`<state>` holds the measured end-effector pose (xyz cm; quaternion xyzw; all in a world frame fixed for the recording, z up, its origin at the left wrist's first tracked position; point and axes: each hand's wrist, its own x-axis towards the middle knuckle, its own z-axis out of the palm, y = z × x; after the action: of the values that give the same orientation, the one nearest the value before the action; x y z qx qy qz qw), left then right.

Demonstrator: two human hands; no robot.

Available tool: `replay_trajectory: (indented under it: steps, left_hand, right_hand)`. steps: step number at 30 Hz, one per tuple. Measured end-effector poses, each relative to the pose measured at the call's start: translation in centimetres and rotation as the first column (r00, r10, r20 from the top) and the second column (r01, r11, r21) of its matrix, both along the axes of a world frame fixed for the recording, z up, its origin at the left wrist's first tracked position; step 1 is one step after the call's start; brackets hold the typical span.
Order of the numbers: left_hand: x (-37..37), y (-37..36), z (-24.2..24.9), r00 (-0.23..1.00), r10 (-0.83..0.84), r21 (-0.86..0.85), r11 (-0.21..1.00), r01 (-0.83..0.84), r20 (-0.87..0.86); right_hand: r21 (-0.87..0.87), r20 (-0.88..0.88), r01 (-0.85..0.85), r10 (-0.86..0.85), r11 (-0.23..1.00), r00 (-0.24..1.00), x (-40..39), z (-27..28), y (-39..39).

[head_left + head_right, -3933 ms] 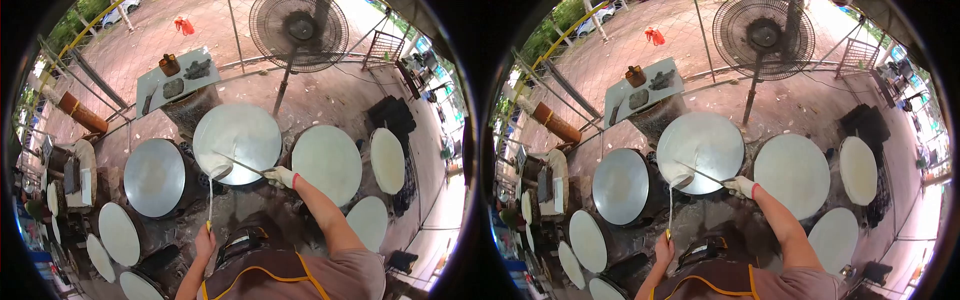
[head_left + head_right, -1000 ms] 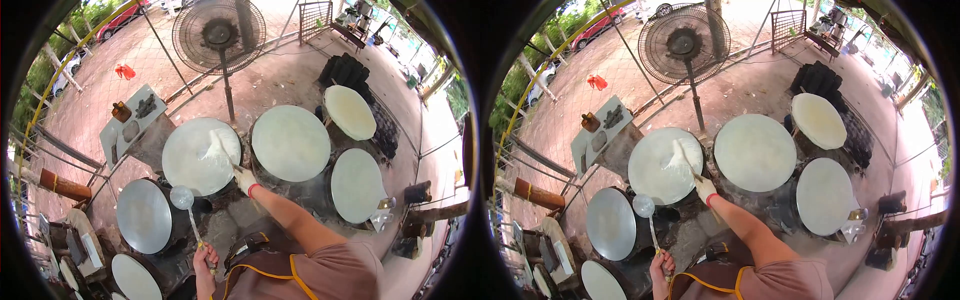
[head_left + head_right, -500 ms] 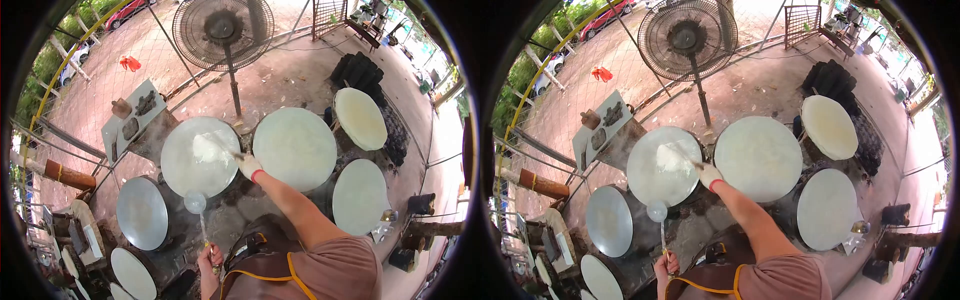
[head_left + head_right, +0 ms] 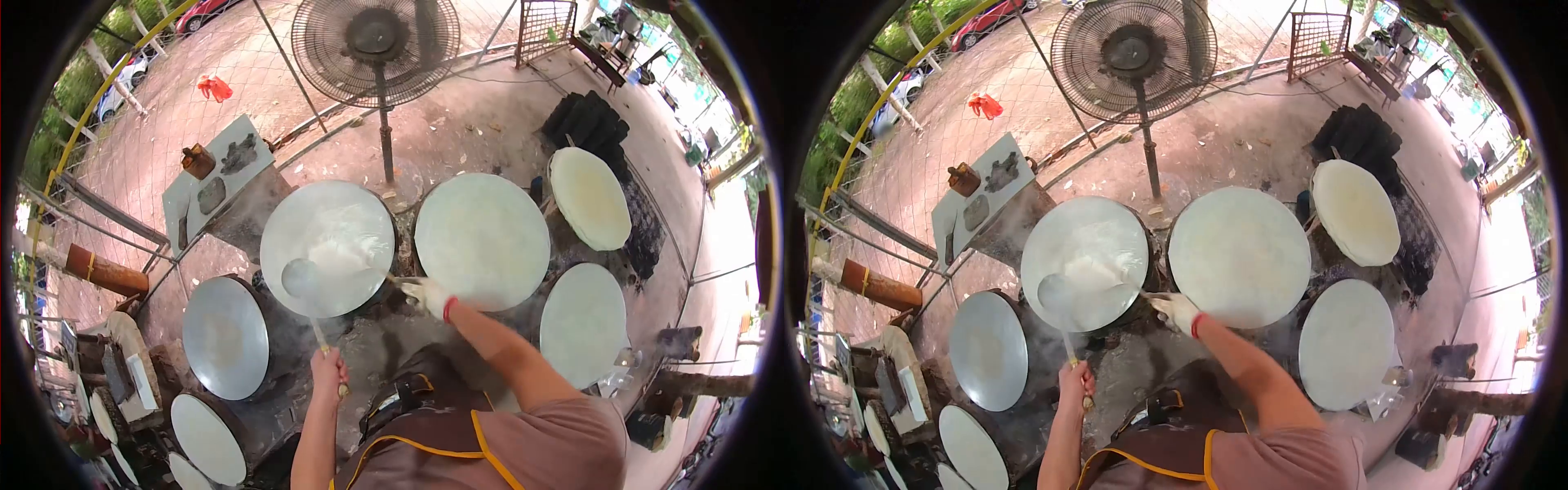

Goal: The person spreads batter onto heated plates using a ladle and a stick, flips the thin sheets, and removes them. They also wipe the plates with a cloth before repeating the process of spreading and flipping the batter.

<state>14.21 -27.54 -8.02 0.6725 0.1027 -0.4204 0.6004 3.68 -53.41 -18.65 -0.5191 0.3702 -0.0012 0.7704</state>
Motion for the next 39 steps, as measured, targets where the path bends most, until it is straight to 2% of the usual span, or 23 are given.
replay_trajectory:
  steps: [1,2,3,4,5,8,9,10,12,14,15,18,19,22,23,25,27,28,30,32,36,38,39]
  left_hand:
    - [0.1,-0.9,-0.7,0.998,-0.007,0.055,0.998,0.004,0.067]
    - [-0.1,-1.8,-1.4,0.991,-0.015,0.113,0.994,0.0,0.13]
    - [-0.4,-2.6,-2.0,0.989,-0.005,0.143,0.99,-0.016,0.151]
    - [-0.8,-3.6,-2.5,0.985,0.001,0.172,0.985,-0.031,0.173]
    - [-0.8,-4.4,-2.9,0.981,0.007,0.2,0.979,-0.047,0.195]
    - [0.0,-5.4,-3.3,0.993,0.033,0.031,0.999,-0.036,0.115]
    - [1.8,-4.4,-3.1,0.997,0.035,-0.048,0.998,-0.038,-0.064]
    - [3.4,-2.5,-2.0,0.974,0.024,-0.272,0.958,-0.087,-0.227]
    - [4.4,1.4,1.8,0.854,-0.107,-0.621,0.733,-0.278,-0.508]
    - [2.2,3.5,3.6,0.932,-0.1,-0.63,0.761,-0.153,-0.348]
    - [1.4,4.0,3.9,0.96,-0.1,-0.623,0.777,-0.089,-0.262]
    - [1.3,0.5,4.4,0.95,0.005,-0.493,0.854,-0.167,-0.312]
    - [1.9,-0.1,3.6,0.928,-0.008,-0.521,0.829,-0.202,-0.372]
    - [1.8,0.1,4.0,0.842,-0.018,-0.514,0.799,-0.313,-0.54]
    - [1.3,0.9,4.2,0.863,0.016,-0.504,0.806,-0.31,-0.506]
    - [0.1,3.4,5.5,0.899,0.082,-0.487,0.818,-0.308,-0.43]
    - [-0.4,5.1,8.5,0.952,0.183,-0.422,0.864,-0.275,-0.246]
    - [-0.4,6.2,9.7,0.963,0.228,-0.383,0.884,-0.268,-0.147]
    - [0.5,8.4,10.8,0.954,0.301,-0.427,0.863,-0.272,0.001]
    - [2.3,10.0,11.6,0.924,0.356,-0.358,0.888,-0.288,0.139]
    - [8.5,14.0,6.6,0.86,0.255,-0.161,0.966,-0.203,0.442]
    - [11.9,15.3,2.9,0.837,0.198,-0.042,0.978,-0.206,0.51]
    - [13.5,16.3,1.2,0.854,0.152,0.01,0.983,-0.181,0.498]
  right_hand:
    - [0.115,-0.002,0.249,-0.251,0.962,0.968,-0.9,-0.6,1.6]
    - [0.203,-0.024,0.354,-0.357,0.913,0.934,-1.1,-0.3,3.3]
    - [0.135,-0.023,0.27,-0.269,0.953,0.963,-1.8,0.3,5.5]
    - [0.288,-0.119,0.298,-0.274,0.91,0.954,-1.3,-0.6,7.5]
    - [0.306,-0.109,0.24,-0.217,0.921,0.97,-0.3,-1.9,9.4]
    - [0.345,-0.075,0.123,-0.103,0.931,0.992,0.7,-1.9,10.1]
    - [0.353,-0.06,0.091,-0.075,0.931,0.995,1.2,-1.2,9.4]
    - [0.404,-0.039,0.086,-0.077,0.911,0.996,0.9,-0.1,8.1]
    - [0.259,0.031,0.07,-0.081,0.963,0.996,0.2,3.3,6.0]
    - [0.167,-0.056,0.313,-0.308,0.935,0.95,0.7,3.9,4.6]
    - [0.201,0.069,0.376,-0.397,0.904,0.915,0.8,3.9,4.3]
    - [-0.034,0.018,0.253,-0.252,0.967,0.968,2.2,-1.7,4.0]
    - [-0.4,-0.008,0.062,-0.071,0.914,0.997,2.2,-3.2,4.4]
    - [-0.42,0.062,-0.291,0.347,0.86,0.936,0.2,-1.1,4.6]
    - [-0.331,0.001,-0.34,0.361,0.88,0.933,-0.4,0.7,4.4]
    - [-0.133,-0.015,-0.179,0.179,0.975,0.984,-1.4,1.7,4.5]
    - [0.029,-0.001,-0.025,0.025,0.999,1.0,-1.7,3.1,5.1]
    - [0.033,-0.012,-0.025,0.025,0.999,1.0,-1.2,3.6,5.5]
    - [0.04,-0.027,-0.034,0.035,0.999,0.999,0.6,4.1,6.6]
    - [0.037,0.022,-0.089,0.089,0.995,0.996,3.1,3.2,8.7]
    - [0.052,0.045,-0.183,0.181,0.982,0.982,8.9,4.0,13.5]
    - [0.008,0.114,-0.173,0.171,0.985,0.979,11.8,4.6,16.6]
    - [0.01,0.074,-0.157,0.156,0.988,0.985,13.2,3.8,18.2]
